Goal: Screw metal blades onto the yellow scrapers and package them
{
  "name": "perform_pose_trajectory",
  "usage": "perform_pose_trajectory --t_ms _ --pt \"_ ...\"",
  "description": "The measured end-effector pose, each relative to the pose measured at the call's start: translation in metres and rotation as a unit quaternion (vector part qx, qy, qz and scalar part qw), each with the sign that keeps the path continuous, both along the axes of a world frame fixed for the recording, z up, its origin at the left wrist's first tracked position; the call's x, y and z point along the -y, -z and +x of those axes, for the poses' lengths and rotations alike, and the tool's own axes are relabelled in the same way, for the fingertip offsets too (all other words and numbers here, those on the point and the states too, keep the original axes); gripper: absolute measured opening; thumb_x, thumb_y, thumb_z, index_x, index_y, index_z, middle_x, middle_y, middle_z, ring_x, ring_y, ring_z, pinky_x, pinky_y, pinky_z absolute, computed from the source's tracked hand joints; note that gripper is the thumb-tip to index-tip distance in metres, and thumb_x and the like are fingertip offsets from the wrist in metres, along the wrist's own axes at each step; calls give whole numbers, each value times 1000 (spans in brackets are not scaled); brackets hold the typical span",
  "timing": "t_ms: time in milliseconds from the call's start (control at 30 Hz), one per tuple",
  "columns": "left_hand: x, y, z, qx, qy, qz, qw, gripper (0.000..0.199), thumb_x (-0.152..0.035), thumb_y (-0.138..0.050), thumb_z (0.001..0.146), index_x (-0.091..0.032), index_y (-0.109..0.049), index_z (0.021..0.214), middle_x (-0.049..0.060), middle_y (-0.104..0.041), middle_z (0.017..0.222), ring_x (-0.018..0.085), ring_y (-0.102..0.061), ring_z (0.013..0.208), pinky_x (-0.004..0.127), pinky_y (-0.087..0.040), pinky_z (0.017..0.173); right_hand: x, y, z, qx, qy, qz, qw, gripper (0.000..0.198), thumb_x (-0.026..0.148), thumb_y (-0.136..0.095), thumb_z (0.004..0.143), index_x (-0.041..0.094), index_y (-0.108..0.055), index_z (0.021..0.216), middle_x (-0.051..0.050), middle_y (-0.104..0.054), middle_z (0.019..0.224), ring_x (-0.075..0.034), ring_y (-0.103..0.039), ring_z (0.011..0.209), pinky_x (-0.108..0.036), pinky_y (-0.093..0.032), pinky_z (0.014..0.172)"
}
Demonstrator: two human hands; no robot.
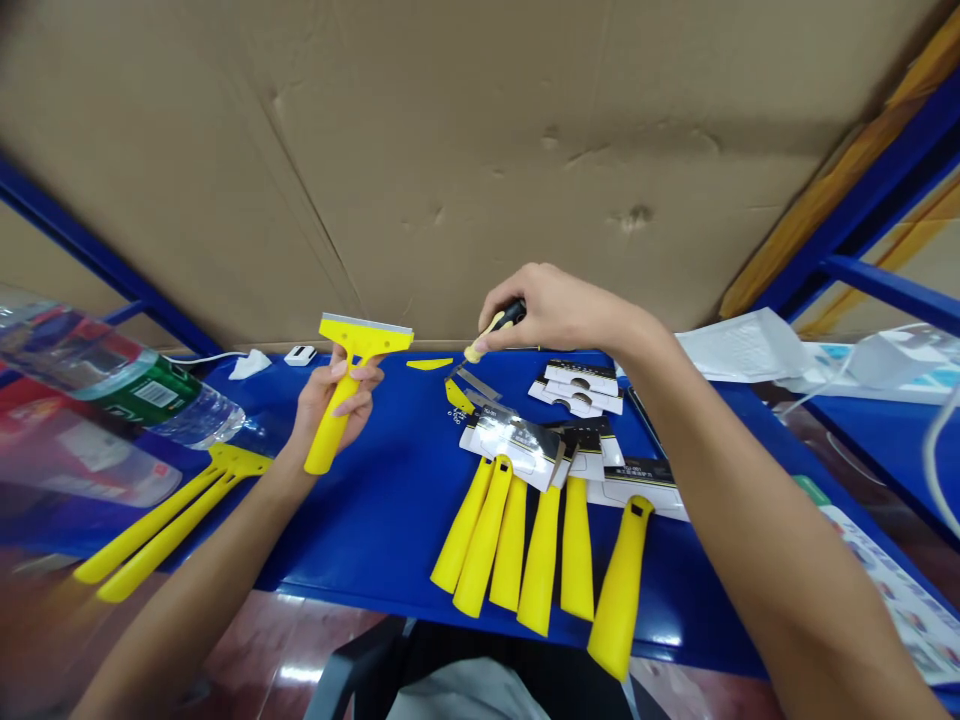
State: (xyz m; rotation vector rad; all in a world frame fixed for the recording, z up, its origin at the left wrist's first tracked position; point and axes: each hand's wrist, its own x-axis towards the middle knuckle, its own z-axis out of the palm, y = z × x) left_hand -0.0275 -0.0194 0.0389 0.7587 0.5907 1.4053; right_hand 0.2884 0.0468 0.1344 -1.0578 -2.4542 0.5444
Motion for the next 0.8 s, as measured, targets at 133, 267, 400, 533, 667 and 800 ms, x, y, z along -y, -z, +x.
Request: perform_pose_trajectory --t_ms 133,267,400,533,667,800 --pt "-5 9 4 -13 8 -19 1000 37 -14 -74 78 -26 -62 110 5 -61 115 6 -61 77 5 -31 42 -3 6 -4 31 -30 -26 999 27 53 -93 76 27 -85 82 -1 -79 77 -18 -65 66 -33 -38 60" --pt "-7 15 6 -16 25 -28 999 39 -14 -73 80 -26 -61 115 7 -63 118 7 -63 80 6 -34 43 -8 17 -9 47 -57 -33 997 19 46 -91 79 28 -86 82 -1 -81 79 -19 -66 67 -33 -41 61" --pt "-7 18 6 -6 39 -24 999 42 -13 -74 79 -26 -60 117 7 -63 116 7 -63 79 6 -35 43 -13 24 -12 46 -70 -19 996 16 44 -91 81 29 -87 86 -2 -82 83 -19 -67 68 -34 -41 62" --pt "-7 18 5 -3 43 -26 999 44 -12 -74 79 -26 -60 118 6 -63 116 7 -64 80 6 -35 43 -16 28 -12 58 -69 -14 996 20 47 -91 80 29 -88 88 -2 -82 84 -20 -67 70 -34 -41 62" --pt "-6 18 5 -9 42 -27 999 41 -13 -75 80 -26 -60 116 6 -63 115 7 -64 80 6 -36 44 -17 29 -12 69 -60 -17 996 19 47 -90 81 29 -88 89 -2 -82 85 -20 -67 71 -33 -41 62" --pt "-6 17 6 4 45 -32 998 40 -11 -75 82 -25 -59 115 5 -62 112 7 -65 80 7 -36 44 -16 27 -12 89 -59 -18 994 28 55 -86 83 29 -88 92 -3 -82 86 -20 -66 71 -33 -41 61"
